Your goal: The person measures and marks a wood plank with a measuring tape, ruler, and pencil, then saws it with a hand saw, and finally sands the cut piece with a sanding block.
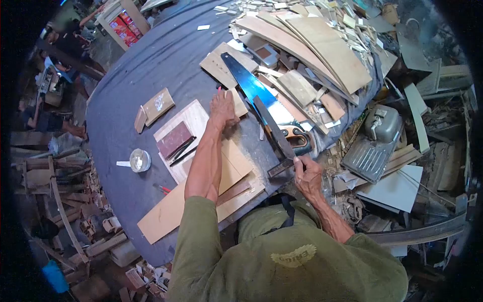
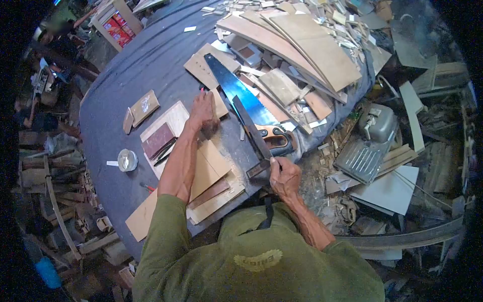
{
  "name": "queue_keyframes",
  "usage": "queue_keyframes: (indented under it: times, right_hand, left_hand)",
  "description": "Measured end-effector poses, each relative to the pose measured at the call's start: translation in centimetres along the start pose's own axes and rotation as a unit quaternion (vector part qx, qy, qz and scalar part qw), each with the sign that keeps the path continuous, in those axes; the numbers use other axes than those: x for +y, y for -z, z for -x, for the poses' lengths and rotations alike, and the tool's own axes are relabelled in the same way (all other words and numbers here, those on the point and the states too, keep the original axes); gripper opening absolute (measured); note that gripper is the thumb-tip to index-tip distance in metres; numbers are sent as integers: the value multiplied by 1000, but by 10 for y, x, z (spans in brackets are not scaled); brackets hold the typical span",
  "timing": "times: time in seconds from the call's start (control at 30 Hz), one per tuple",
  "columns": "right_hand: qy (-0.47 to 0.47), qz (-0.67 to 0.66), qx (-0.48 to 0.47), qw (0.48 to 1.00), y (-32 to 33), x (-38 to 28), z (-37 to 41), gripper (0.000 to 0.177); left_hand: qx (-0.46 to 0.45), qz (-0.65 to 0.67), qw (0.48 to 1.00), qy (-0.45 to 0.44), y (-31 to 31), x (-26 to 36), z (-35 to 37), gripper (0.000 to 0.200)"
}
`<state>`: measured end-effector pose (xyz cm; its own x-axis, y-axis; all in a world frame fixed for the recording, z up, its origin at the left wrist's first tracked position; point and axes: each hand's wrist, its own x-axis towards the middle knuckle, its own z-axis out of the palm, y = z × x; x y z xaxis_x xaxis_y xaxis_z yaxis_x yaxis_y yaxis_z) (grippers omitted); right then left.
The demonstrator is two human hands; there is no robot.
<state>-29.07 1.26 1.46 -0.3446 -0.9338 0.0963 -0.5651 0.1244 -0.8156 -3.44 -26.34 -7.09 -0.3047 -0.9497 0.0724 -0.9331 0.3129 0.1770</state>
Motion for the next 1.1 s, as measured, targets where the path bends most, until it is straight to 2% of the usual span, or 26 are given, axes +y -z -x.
queue_keyframes:
  times: [0.07, 0.17, 0.27, 0.37, 0.43, 0.5, 0.57, 0.67, 0.77, 0.8, 0.9, 1.0, 1.1]
  right_hand:
    - [-6, -3, 7, 1000, -2, -4, 2, 19]
    - [-11, -1, 14, 1000, -8, -8, 7, 19]
    - [-32, -10, 11, 999, -16, -11, 10, 19]
    - [-46, 2, -1, 999, -19, -16, 11, 20]
    - [-33, 14, 2, 999, -23, -14, 10, 20]
    - [-4, 23, 13, 1000, -29, -15, 6, 20]
    - [33, 30, 29, 999, -34, -18, 1, 19]
    - [101, 72, 28, 992, -46, -22, -12, 17]
    - [126, 82, 26, 988, -63, -22, -23, 18]
    - [159, 69, 58, 983, -72, -20, -26, 18]
    - [142, 107, 16, 984, -91, -11, -37, 21]
    - [82, 121, -16, 989, -100, -21, -43, 27]
    - [78, 136, -30, 987, -112, -13, -44, 29]
  left_hand:
    - [-30, 33, 999, -14, -14, -3, -8, 81]
    - [-40, 16, 999, 7, 11, 17, 2, 80]
    - [-111, 13, 993, -28, 7, 13, 4, 93]
    - [-138, 18, 988, -60, 26, 24, 14, 85]
    - [-16, -10, 996, -83, 5, 19, 18, 80]
    - [70, 47, 993, -77, 0, 13, 20, 75]
    - [112, 191, 974, -39, 5, 11, 31, 70]
    - [34, 254, 966, 35, 54, 10, 55, 68]
    - [37, 299, 949, 92, 64, 2, 78, 54]
    - [57, 300, 948, 90, 66, 1, 86, 52]
    - [102, 316, 939, 95, 71, 2, 114, 45]
    - [125, 344, 924, 109, 89, 14, 140, 40]
    - [185, 279, 939, 75, 83, 8, 165, 43]
